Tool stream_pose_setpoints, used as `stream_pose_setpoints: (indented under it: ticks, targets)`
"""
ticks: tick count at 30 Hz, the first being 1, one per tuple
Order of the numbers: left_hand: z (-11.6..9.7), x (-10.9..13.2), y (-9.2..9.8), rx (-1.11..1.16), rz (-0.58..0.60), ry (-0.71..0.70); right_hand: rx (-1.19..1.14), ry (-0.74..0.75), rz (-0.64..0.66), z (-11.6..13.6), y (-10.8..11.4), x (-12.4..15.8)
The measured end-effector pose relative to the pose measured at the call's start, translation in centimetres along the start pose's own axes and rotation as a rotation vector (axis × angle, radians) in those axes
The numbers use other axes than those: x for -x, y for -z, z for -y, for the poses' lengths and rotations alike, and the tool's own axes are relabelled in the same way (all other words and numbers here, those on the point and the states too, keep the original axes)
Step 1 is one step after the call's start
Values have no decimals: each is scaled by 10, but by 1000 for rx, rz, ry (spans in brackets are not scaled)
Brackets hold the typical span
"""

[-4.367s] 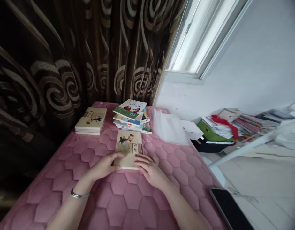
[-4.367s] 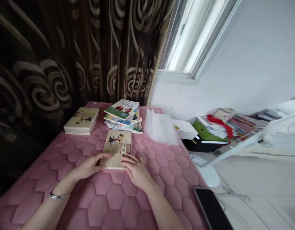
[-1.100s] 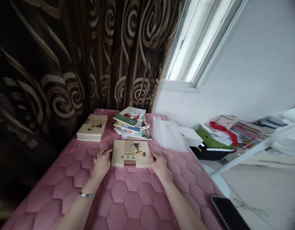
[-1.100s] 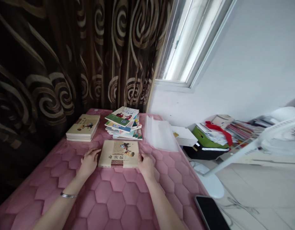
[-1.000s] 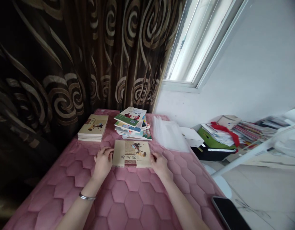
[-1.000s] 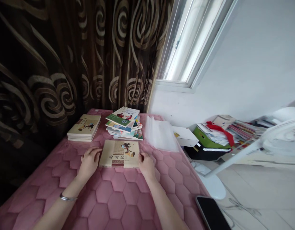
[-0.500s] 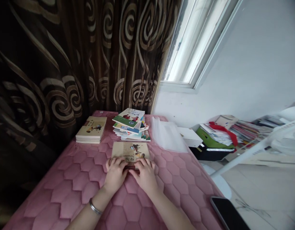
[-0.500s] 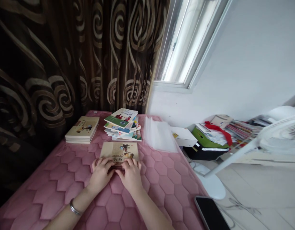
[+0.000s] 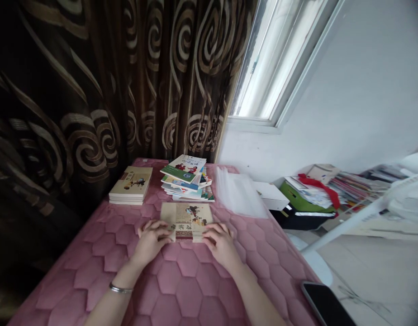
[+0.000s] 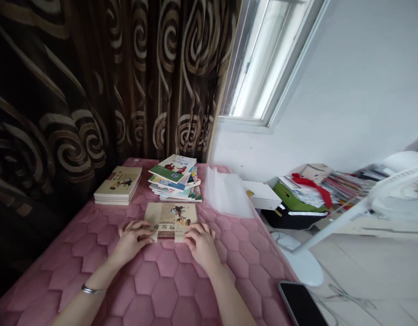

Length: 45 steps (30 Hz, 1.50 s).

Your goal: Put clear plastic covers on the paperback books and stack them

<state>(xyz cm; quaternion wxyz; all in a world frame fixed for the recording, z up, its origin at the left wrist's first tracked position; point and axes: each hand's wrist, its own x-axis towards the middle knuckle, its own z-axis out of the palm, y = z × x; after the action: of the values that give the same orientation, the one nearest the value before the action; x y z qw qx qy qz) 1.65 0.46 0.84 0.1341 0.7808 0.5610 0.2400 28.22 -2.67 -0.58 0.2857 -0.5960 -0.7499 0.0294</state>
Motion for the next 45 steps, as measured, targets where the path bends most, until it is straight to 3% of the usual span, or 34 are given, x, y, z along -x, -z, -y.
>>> stream_pose_setpoints:
  ticks: [5, 15, 19, 24, 31, 40, 45]
  targets:
    - [19, -4, 13, 42, 104, -16, -10, -52, 62, -25, 14, 1]
    - [28, -3, 20, 145, 153, -117, -82, -55, 126, -31, 17, 1]
    - [19, 0, 15, 71, 64, -98, -61, -1, 110, -28, 17, 2]
    - [-14, 5, 0, -64, -96, -98, -14, 25, 61, -3, 12, 0]
    - [-41, 6, -18, -111, -142, -136, 73, 50, -21, 39, -16, -7]
    - [-38, 5, -20, -119, -146, -142, 88, 46, -20, 39, -23, -7]
    - [-17, 3, -6, -69, -3, -173, 18, 22, 33, 21, -10, -6]
